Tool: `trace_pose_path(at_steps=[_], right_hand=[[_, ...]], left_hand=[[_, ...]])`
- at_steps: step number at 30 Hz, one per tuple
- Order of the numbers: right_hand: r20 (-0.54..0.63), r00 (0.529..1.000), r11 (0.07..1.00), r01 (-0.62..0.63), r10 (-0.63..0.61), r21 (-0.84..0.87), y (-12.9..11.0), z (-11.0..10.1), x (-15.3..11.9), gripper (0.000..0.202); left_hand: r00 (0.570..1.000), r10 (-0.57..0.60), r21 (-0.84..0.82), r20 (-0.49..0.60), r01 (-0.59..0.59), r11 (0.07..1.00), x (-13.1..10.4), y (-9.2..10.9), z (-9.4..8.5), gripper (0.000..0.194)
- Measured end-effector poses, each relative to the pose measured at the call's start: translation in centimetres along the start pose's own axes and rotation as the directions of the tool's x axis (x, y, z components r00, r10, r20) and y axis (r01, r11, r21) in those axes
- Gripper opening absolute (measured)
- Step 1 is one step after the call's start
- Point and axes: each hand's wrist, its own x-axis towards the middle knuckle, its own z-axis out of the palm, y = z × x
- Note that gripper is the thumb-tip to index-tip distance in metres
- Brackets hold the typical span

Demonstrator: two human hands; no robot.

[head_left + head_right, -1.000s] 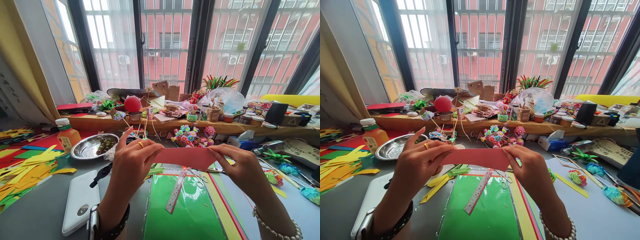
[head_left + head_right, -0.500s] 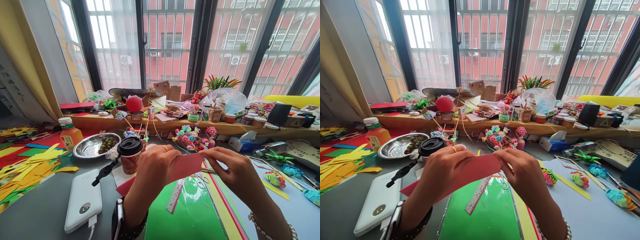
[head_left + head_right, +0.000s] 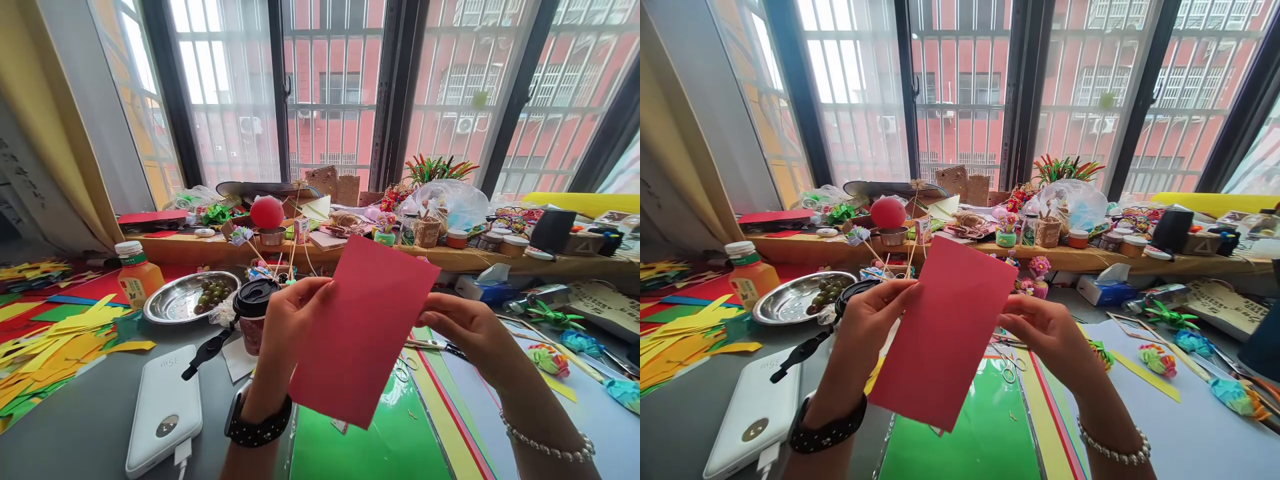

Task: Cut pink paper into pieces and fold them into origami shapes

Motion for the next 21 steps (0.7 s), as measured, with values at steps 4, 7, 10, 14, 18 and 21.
trace_pose_path(at_steps=[4, 7, 10, 14, 18, 21], right_hand=[[-0.092, 0.996, 1.000, 0.003, -0.004, -0.019, 0.0, 0.9, 0.0, 0.021], [-0.210, 0.975, 0.980, 0.031, -0.073, -0.194, 0.2, 1.5, 0.0, 0.020], [-0.182, 0.968, 0.928, 0.101, -0.175, -0.358, -0.2, 2.0, -0.1, 0.018], [-0.078, 0.963, 0.885, 0.202, -0.257, -0.419, -1.1, 2.7, -0.3, 0.020], [0.009, 0.962, 0.872, 0.253, -0.275, -0.419, -1.2, 3.1, -0.5, 0.019], [0.089, 0.956, 0.877, 0.292, -0.279, -0.381, -1.0, 3.3, -0.5, 0.018]], left_hand=[[0.996, 0.082, 0.162, -0.022, -0.077, 0.984, 0.0, -0.3, 1.1, 0.028], [0.974, 0.221, 0.344, -0.055, -0.189, 0.920, -0.4, -0.5, 2.2, 0.051], [0.972, 0.214, 0.261, 0.092, -0.231, 0.937, -0.8, -1.1, 3.3, 0.067], [0.961, 0.121, -0.003, 0.248, -0.124, 0.992, -0.9, -1.9, 4.3, 0.076], [0.912, 0.034, -0.268, 0.409, 0.084, 0.960, -0.8, -1.6, 4.8, 0.077], [0.886, -0.015, -0.326, 0.464, 0.186, 0.927, -1.1, -1.0, 5.1, 0.060]])
